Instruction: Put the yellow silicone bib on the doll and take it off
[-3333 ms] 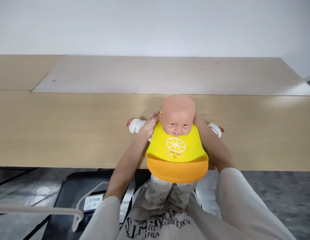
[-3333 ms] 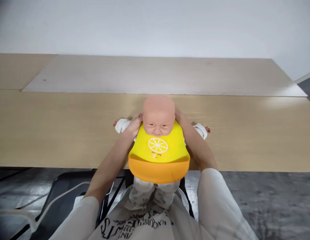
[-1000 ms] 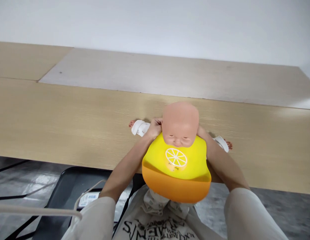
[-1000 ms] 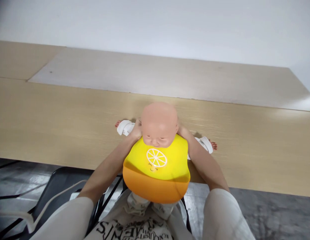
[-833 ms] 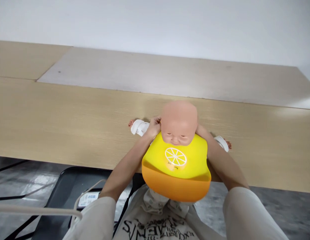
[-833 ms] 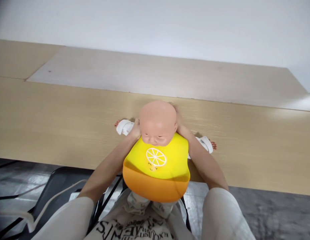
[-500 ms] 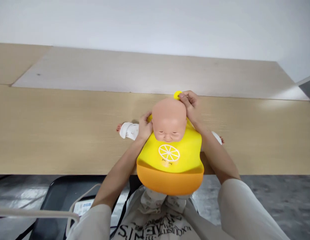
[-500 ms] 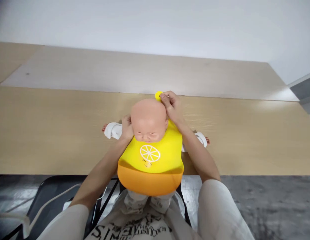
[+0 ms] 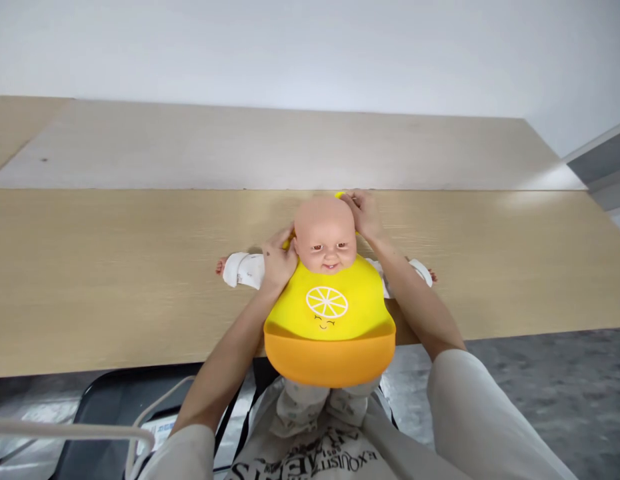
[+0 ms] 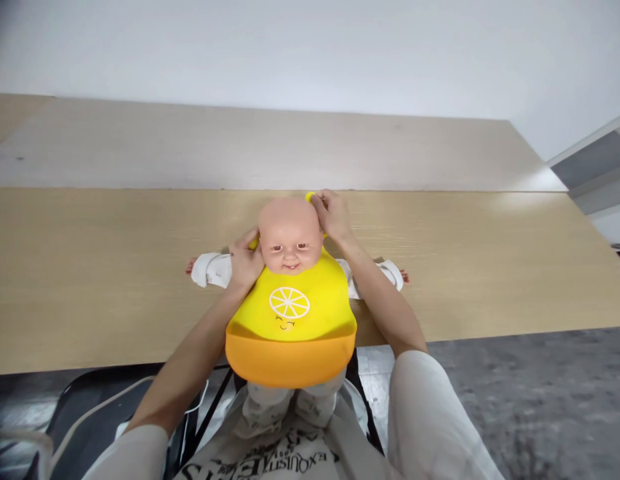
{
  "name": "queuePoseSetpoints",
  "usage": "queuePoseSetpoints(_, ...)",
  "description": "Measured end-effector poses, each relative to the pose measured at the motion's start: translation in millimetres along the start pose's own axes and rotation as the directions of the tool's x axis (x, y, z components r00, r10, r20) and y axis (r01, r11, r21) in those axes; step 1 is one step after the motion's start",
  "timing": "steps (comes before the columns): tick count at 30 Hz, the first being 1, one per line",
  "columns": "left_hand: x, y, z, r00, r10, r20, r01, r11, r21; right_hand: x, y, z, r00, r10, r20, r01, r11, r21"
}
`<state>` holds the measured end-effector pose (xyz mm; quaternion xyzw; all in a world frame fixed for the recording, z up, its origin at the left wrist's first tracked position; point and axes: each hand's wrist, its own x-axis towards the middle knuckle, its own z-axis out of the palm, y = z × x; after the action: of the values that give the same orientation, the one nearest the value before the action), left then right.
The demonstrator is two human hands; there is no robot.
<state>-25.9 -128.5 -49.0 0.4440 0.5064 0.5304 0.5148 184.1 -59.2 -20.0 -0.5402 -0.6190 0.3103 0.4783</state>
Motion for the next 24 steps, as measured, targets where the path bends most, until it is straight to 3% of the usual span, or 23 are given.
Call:
queuePoseSetpoints(4,3,-2,-0.8,0.977,0.213,0.014,-0.210,0.951,0.227,3,12,2,0.999,0.034,-0.018,-0.035,0.996,-0.082)
queuePoseSetpoints(8,5,-4,-0.9,0.969,0.240,0.055,-0.242,0.887,0.394,3,19,4,0.997,0.065,-0.034,-0.068,0.992,-0.104)
queuePoseSetpoints(13,8,-6,-2.5,0.961,0.226,0.158,-0.272,0.690,0.671,3,23,6,0.995,0.098,-0.035,-0.104,0.970,-0.220)
queuePoseSetpoints(16,10,-6,-3.5,0.958,0.221,0.182,-0.281,0.616,0.736,3,26,8,0.992,0.127,-0.016,-0.126,0.956,-0.265)
queuePoseSetpoints(24,10,-7,-5.7,0.944,0.248,0.216,-0.322,0.559,0.764,2,25,11,0.979,0.202,-0.015,-0.196,0.929,-0.315)
